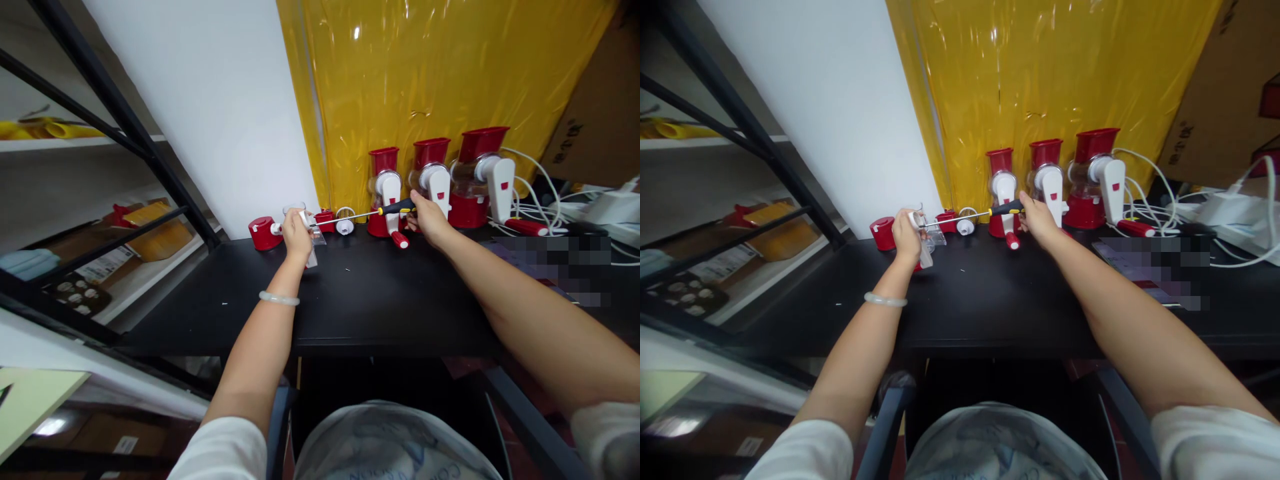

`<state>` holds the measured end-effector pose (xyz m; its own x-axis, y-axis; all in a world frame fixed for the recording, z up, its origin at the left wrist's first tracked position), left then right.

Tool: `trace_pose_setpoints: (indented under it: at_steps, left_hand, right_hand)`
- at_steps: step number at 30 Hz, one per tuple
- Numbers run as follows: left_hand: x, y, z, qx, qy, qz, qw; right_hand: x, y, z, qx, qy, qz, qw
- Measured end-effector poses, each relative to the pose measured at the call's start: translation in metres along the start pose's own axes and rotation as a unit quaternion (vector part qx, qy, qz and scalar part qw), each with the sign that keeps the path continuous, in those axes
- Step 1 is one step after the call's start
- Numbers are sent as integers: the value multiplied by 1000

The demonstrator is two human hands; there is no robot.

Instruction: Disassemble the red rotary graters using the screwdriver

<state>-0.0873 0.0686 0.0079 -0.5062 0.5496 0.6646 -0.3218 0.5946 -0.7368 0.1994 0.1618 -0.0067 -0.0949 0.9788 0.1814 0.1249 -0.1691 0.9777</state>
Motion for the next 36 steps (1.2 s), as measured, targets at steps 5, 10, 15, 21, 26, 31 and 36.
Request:
trace_pose_setpoints:
  at_steps: [5, 10, 15, 21, 26, 31, 36]
  left_hand:
    - [0, -1, 0, 1, 0, 0, 1000]
    - [-1, -1, 0, -2, -2, 7, 1000]
    - [0, -2, 0, -8, -2, 6, 1000]
    - [-2, -3, -1, 0, 0, 1, 1000]
    - [-4, -1, -2, 5, 11, -4, 1000]
    - [-2, -1, -1, 7, 5, 0, 1000]
    - [-1, -1, -1, 4, -2, 4, 1000]
  right_hand:
    - [1, -1, -3, 66, 16, -17, 998]
    - [-2, 1, -6, 128, 44, -18, 991]
    - [-6, 8, -5, 151, 78, -24, 985]
    - [-9, 11, -3, 162, 88, -24, 983]
    - [-1, 6, -2, 98, 35, 6, 995]
    - [-2, 3, 0, 13, -6, 17, 1000]
    - [-3, 4, 1, 0, -4, 7, 1000]
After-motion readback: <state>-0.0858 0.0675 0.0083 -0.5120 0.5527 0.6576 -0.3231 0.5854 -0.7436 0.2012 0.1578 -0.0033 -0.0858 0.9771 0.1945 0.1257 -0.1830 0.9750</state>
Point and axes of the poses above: each hand's wrist, its own x-axis towards the middle knuckle, its own z-axis out of the back of the hand, y = z × x, the point moved 1 cm from there along x, towards the middle knuckle, and after that the axes turned 5 degrees about -z, right-handed, at the moved point
